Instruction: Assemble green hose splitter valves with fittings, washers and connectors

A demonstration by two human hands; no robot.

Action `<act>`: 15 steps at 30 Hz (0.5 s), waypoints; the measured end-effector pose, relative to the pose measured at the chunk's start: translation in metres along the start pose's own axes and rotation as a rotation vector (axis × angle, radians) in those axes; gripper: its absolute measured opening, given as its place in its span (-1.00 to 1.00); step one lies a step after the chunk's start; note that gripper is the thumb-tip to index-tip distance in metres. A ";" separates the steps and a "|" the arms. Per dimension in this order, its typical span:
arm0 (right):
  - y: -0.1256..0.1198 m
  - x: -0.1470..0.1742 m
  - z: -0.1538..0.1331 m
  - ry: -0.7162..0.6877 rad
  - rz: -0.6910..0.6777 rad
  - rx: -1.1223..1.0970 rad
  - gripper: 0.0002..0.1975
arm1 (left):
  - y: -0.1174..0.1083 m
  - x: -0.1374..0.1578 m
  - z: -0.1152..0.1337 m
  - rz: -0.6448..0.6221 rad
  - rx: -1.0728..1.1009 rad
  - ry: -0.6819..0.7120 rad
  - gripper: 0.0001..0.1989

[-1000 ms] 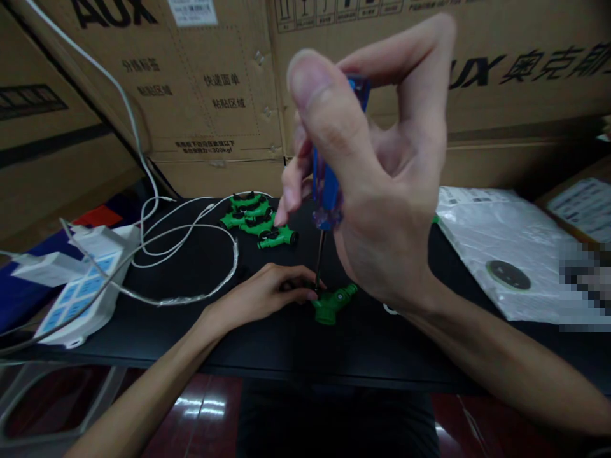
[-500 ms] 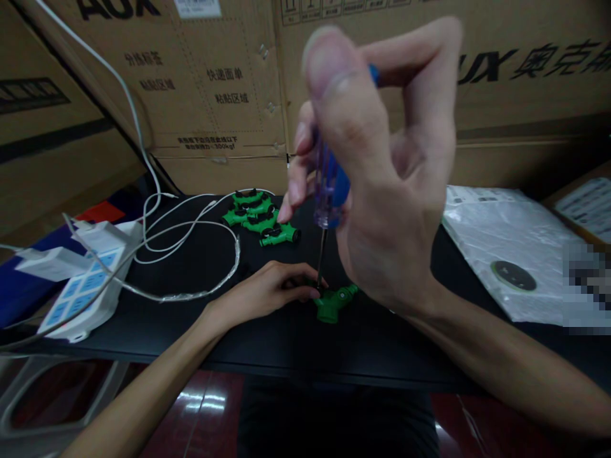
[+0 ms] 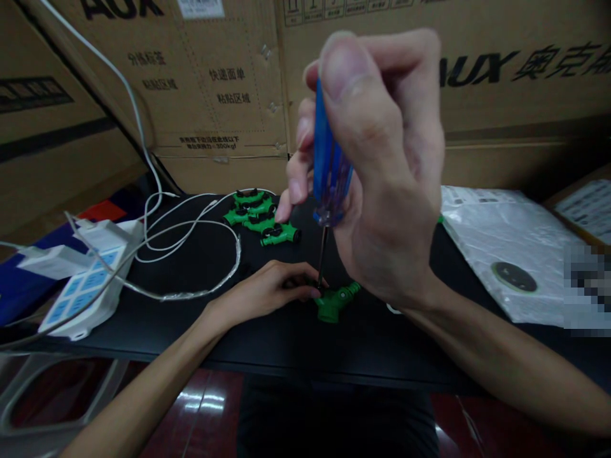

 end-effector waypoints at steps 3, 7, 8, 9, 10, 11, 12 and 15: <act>0.004 -0.001 -0.002 0.056 0.035 -0.037 -0.53 | 0.000 0.000 0.001 0.004 0.006 0.001 -0.75; -0.002 -0.005 -0.009 0.164 0.011 -0.032 -0.60 | -0.001 0.000 0.003 -0.001 0.001 -0.010 -0.75; -0.005 -0.005 -0.009 0.163 -0.047 -0.016 -0.61 | -0.001 0.000 0.003 -0.003 -0.003 -0.012 -0.75; -0.008 -0.005 -0.009 0.151 -0.110 -0.003 -0.60 | -0.002 0.000 0.004 -0.004 -0.006 -0.012 -0.74; -0.010 -0.005 -0.008 0.127 -0.164 0.010 -0.59 | -0.002 0.000 0.004 -0.003 -0.009 -0.012 -0.74; -0.012 -0.005 -0.006 0.101 -0.195 0.019 -0.57 | -0.002 0.000 0.004 -0.002 -0.011 -0.012 -0.74; -0.012 -0.004 -0.004 0.082 -0.205 0.023 -0.56 | -0.002 0.000 0.004 0.000 -0.014 -0.011 -0.75; -0.007 -0.001 0.004 0.030 -0.085 0.051 -0.56 | -0.002 0.000 0.001 0.012 -0.024 0.005 -0.78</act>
Point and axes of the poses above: each hand's wrist, its own x-axis away from the middle knuckle, its own y-axis out of the palm, z = x × y, the point moved 1 cm from there along -x, towards the middle knuckle
